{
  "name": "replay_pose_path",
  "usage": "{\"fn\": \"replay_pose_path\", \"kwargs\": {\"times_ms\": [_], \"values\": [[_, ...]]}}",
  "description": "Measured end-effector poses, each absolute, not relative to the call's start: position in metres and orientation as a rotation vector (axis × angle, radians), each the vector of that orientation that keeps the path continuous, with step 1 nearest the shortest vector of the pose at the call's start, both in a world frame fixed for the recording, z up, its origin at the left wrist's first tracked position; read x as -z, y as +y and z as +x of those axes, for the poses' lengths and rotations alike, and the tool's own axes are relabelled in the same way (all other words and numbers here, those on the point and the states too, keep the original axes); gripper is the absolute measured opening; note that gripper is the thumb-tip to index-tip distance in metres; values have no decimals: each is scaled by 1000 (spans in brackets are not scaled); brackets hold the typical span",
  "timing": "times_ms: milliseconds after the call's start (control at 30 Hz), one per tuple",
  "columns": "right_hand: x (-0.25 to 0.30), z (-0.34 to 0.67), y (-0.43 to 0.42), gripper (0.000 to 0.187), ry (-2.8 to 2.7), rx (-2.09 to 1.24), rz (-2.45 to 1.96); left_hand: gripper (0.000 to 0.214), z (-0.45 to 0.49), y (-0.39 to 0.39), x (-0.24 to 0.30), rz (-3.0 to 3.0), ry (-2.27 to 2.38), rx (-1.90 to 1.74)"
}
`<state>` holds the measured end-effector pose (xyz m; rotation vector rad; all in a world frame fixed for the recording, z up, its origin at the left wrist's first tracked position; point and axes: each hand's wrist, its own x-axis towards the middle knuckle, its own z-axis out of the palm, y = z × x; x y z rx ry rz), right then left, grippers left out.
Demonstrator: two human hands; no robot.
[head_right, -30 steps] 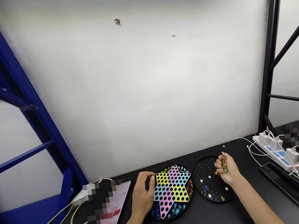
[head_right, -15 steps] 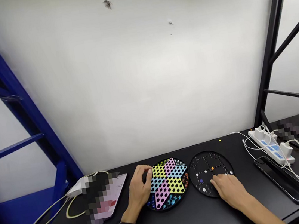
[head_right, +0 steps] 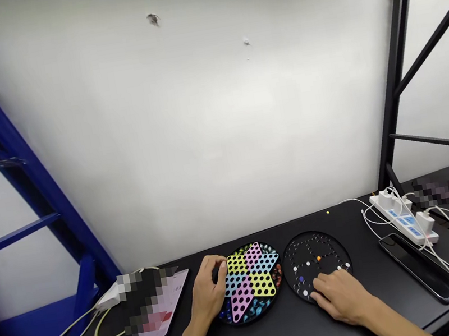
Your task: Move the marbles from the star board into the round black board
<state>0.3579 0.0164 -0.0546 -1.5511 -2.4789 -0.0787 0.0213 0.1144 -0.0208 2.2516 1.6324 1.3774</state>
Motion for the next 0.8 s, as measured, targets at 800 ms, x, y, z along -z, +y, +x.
{"fn": "replay_pose_path", "kwargs": {"times_ms": [800], "values": [[47, 373, 49, 50, -496, -1438, -945, 18, 229, 98, 21, 2591, 1160, -311]]}}
